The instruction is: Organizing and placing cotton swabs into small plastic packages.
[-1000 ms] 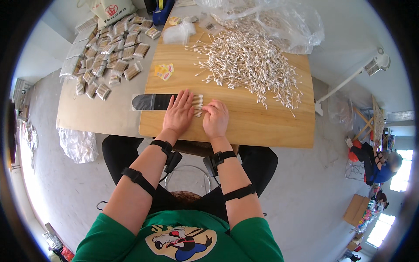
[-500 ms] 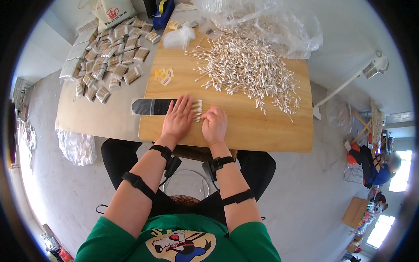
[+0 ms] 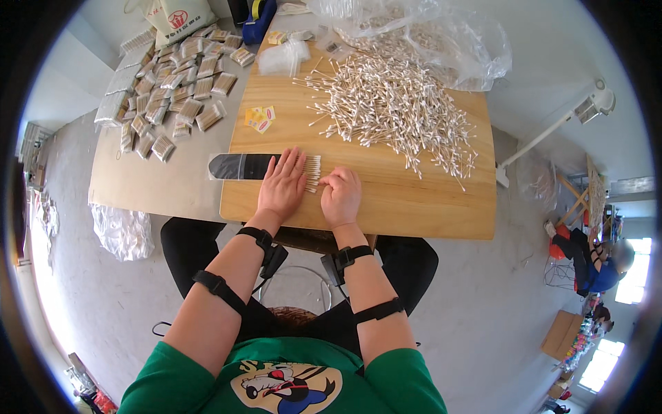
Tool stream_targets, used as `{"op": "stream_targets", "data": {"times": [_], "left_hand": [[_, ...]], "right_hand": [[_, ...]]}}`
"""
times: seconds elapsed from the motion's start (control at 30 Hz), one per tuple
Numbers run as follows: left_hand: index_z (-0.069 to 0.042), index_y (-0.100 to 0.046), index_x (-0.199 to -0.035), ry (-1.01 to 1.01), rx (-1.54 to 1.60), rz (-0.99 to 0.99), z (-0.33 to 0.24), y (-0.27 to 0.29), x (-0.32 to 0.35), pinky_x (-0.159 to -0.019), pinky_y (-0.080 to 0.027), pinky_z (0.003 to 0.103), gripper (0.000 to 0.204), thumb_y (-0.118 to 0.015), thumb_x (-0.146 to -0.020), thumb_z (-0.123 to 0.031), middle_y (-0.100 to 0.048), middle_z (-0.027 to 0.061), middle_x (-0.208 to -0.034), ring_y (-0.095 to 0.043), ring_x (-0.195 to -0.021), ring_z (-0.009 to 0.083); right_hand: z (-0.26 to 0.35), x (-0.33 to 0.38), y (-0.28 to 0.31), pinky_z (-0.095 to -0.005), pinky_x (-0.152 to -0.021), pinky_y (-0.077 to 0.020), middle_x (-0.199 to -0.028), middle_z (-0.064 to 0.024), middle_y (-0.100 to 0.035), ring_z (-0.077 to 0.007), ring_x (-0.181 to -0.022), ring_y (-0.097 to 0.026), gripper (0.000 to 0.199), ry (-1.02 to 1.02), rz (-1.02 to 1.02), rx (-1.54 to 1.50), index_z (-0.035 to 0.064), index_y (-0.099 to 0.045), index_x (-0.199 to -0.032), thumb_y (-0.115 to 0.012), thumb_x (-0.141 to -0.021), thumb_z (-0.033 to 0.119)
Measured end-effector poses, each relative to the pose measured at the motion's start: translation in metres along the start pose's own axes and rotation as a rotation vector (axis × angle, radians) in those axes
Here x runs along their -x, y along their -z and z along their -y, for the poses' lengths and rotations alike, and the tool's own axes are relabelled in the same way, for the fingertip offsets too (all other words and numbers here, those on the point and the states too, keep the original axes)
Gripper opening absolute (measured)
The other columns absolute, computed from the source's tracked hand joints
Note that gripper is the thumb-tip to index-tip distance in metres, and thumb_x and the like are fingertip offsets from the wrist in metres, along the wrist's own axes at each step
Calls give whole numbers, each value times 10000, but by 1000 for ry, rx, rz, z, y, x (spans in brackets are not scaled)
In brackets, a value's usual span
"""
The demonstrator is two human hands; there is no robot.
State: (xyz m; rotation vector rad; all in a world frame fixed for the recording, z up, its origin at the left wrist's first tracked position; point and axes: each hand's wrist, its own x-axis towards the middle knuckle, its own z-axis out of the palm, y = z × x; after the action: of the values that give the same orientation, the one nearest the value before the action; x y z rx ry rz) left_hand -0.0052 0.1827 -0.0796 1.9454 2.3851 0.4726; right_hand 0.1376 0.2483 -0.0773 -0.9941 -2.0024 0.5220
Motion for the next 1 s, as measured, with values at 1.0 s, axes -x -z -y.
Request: {"op": "stream_targets", "data": {"times": [1.0], "left_hand": [[-109, -402, -1480, 5, -1, 15, 1, -1, 0, -1198, -202, 433, 519, -403, -1013, -336, -338, 68, -1566, -285, -1458, 222]], "right_hand": [[6, -3, 2, -409, -824, -469, -880, -58, -594, -277, -914, -583, 221, 7, 41, 110, 106, -726, -836, -584, -713, -9]]}}
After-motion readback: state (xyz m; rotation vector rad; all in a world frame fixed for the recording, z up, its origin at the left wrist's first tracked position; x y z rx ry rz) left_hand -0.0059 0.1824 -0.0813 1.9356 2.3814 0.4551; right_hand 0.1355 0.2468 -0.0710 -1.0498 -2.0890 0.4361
